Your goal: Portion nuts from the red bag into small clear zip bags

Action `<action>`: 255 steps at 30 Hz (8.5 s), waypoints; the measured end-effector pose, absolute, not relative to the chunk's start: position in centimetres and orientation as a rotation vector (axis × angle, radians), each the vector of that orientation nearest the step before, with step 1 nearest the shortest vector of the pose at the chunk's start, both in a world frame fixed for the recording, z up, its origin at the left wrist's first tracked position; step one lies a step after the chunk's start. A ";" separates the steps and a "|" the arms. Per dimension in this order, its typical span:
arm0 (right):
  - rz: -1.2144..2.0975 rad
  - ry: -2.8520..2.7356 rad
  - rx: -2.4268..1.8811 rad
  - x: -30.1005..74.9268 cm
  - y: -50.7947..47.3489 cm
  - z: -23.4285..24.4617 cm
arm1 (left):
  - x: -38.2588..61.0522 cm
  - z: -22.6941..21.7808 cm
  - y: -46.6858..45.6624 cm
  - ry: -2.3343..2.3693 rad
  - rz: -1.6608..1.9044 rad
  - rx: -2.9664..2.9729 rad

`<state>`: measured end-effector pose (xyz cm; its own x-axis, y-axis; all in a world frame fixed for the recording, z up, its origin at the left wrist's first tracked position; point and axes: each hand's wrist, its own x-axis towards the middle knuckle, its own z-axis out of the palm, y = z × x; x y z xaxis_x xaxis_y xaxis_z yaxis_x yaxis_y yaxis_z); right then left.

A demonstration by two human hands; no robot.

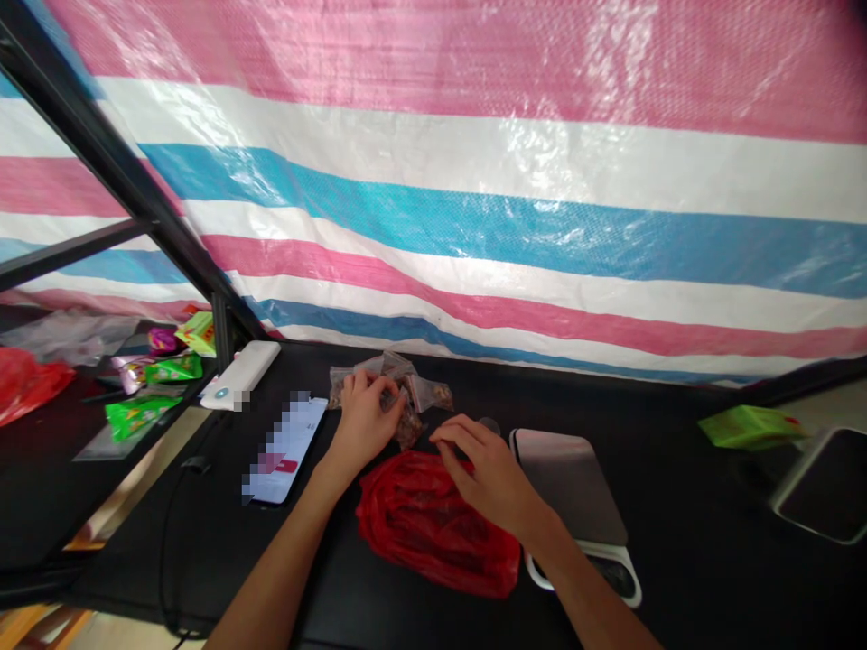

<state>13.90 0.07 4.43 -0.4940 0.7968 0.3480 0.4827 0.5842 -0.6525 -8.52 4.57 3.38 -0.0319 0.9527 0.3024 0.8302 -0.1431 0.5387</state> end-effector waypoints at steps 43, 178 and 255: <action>1.144 -1.851 -1.246 15.5 1.4 5.3 | -4.2 3.4 2.2 0.635 0.846 1.161; 0.781 -1.573 -1.113 17.2 2.2 5.4 | -5.2 5.2 2.2 0.684 0.634 1.577; 0.832 -1.568 -1.223 14.3 0.3 3.9 | -5.6 4.7 1.9 0.625 1.049 1.635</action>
<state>14.28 0.33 3.92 -0.0525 0.9623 0.2669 0.3187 0.2694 -0.9088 -5.59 1.90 4.69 0.4800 0.8149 0.3248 -0.1018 -0.3160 0.9433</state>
